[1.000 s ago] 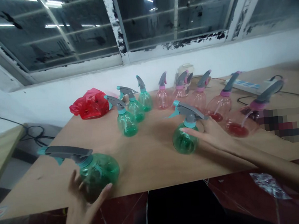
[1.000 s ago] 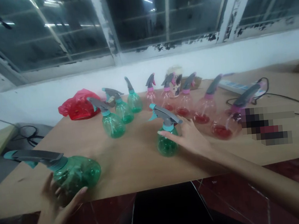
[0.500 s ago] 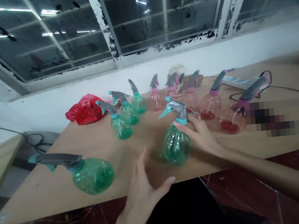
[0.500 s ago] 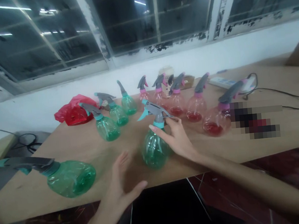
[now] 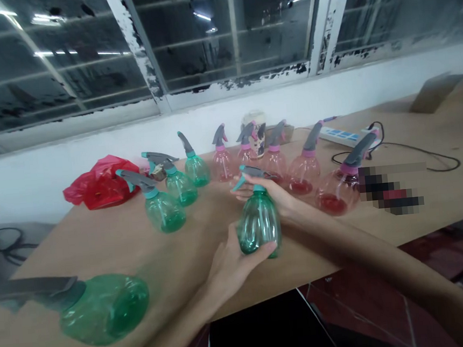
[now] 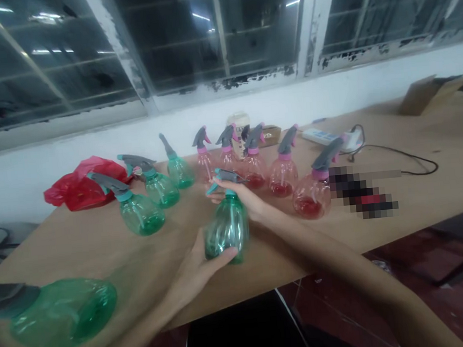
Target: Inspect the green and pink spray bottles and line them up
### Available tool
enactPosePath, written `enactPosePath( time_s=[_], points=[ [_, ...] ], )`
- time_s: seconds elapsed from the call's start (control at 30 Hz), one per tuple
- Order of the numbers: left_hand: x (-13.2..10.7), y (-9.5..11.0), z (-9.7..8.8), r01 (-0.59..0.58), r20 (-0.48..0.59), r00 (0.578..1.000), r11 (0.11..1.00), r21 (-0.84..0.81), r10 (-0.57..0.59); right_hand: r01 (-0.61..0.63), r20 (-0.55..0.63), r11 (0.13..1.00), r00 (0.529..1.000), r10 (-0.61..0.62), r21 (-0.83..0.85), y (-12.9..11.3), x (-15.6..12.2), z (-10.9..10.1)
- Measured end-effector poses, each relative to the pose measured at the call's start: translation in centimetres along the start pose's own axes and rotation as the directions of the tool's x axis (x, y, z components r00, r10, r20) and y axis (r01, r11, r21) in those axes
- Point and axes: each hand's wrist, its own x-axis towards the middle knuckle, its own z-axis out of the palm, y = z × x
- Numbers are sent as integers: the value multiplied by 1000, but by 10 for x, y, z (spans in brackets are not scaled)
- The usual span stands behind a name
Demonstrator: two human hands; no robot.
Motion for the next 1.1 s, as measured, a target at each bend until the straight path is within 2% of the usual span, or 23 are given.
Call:
enactPosePath(
  time_s=[0.1,0.2,0.23,0.33,0.43,0.53,0.73,0.93,1.1],
  points=[
    [4,1,-6,-22,21,1000,1000,-21,23,-30,96,999,995,27,39,1,12,-8],
    [21,-10,-12,-45,23,999,993,-111,48,-51,137,996,990,39,80,6,15,-14],
    [30,-17,-14,-37,-2,999,986,-161,37,-66,153,993,987,52,93,8,14,-15],
    [56,-36,-16,101,17,995,926,-363,-102,-145,193,984,973,122,105,12,8,-14],
    [69,-49,-16,80,-61,990,873,-481,-124,-238,234,962,951,202,136,14,1,-9],
    [66,-51,-15,22,-140,985,872,-490,-103,-315,254,931,930,264,185,21,-1,-6],
    [60,-44,-16,3,-172,978,843,-539,-114,-421,169,872,906,389,251,42,6,-10],
    [62,-40,-19,20,-195,970,843,-537,-147,-321,29,902,944,327,289,36,3,-9],
    [61,-43,-19,-16,-209,973,867,-497,-102,-334,143,915,940,308,227,26,0,-8]
  ],
)
